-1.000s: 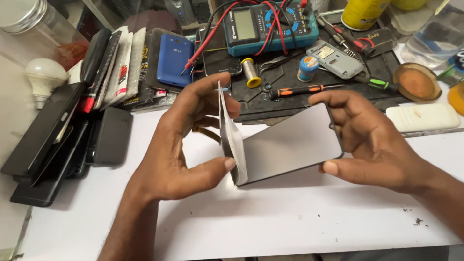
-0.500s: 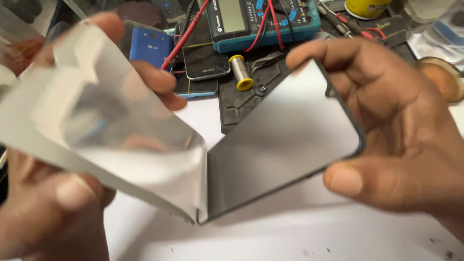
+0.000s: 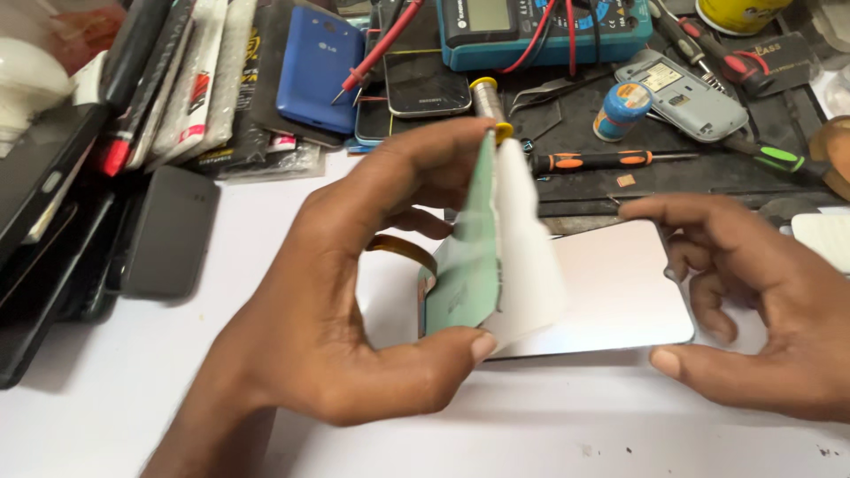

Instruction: The person peels a protective film from a new phone display assembly and holds it up, then sets it beside a disassembled phone frame. They use a purple screwdriver to work on the frame, spray liquid onto it, and scrub the frame with a blue toothbrush.

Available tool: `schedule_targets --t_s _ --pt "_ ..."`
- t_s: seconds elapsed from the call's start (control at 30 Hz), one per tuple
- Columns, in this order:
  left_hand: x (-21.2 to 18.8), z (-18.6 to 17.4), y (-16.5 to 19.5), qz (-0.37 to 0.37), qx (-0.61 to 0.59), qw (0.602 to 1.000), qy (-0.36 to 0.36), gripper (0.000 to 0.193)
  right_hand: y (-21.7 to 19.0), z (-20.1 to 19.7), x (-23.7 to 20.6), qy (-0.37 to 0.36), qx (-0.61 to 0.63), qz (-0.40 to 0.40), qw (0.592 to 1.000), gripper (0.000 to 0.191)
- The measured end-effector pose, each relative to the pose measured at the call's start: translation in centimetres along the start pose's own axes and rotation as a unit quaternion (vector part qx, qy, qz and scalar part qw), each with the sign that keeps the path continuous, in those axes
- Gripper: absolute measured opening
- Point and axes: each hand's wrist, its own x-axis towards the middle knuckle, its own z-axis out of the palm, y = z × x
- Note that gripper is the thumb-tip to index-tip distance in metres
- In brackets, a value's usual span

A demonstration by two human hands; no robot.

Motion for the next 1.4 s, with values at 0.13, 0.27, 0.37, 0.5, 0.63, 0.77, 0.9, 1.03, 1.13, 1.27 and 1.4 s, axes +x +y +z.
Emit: schedule_targets --t_s 0.13,0.27,0.37,0.5,0.63,0.77,0.9,1.03,1.13,1.27,1.4 --pt "-0.4 0.1 0.5 0.022 0.038 0.999 -0.008 0.088 0.5 0.6 0.0 0.025 -0.166 0.05 0.985 0.104" --pt "-1.7 -0.6 1.3 0.005 0.052 0.999 0.009 0.092 -0.8 1.2 0.2 0.02 -0.278 0.087 0.956 0.104" --pt "-3.3 -1.3 1.4 -0.011 0.04 0.998 0.043 0.096 -1.5 1.2 0.6 0.015 -0.299 0.081 0.951 0.103" --pt "-5.2 -2.0 0.5 -0.033 0.016 0.995 0.091 0.099 -1.6 1.3 0.8 0.044 -0.299 -0.004 0.953 0.102" --pt "-6.7 -2.8 -0.2 -0.03 0.051 0.991 0.12 0.102 -1.5 1.5 0.9 0.034 -0.311 0.077 0.947 0.119" --pt "-7.5 -3.4 -0.6 -0.058 -0.002 0.989 0.133 0.099 -1.7 1.6 0.7 0.065 -0.296 0.047 0.952 0.116" --pt "-8.1 -3.2 -0.8 -0.078 -0.039 0.985 0.151 0.102 -1.9 2.3 0.2 0.129 -0.314 -0.178 0.923 0.085" --pt "-8.2 -2.8 -1.1 -0.084 -0.086 0.981 0.155 0.103 -2.0 3.3 0.1 0.099 -0.36 -0.32 0.871 0.06" --pt "-8.4 -2.7 -1.3 -0.096 -0.072 0.98 0.157 0.102 -2.2 3.7 0.1 0.075 -0.324 -0.334 0.882 0.056" --pt "-8.5 -2.7 -1.5 -0.088 -0.097 0.98 0.151 0.101 -2.2 3.6 0.4 0.089 -0.351 -0.304 0.881 0.061" --pt "-8.6 -2.6 -1.6 -0.081 -0.094 0.98 0.154 0.1 -2.1 3.8 0.4 0.094 -0.34 -0.293 0.889 0.06"
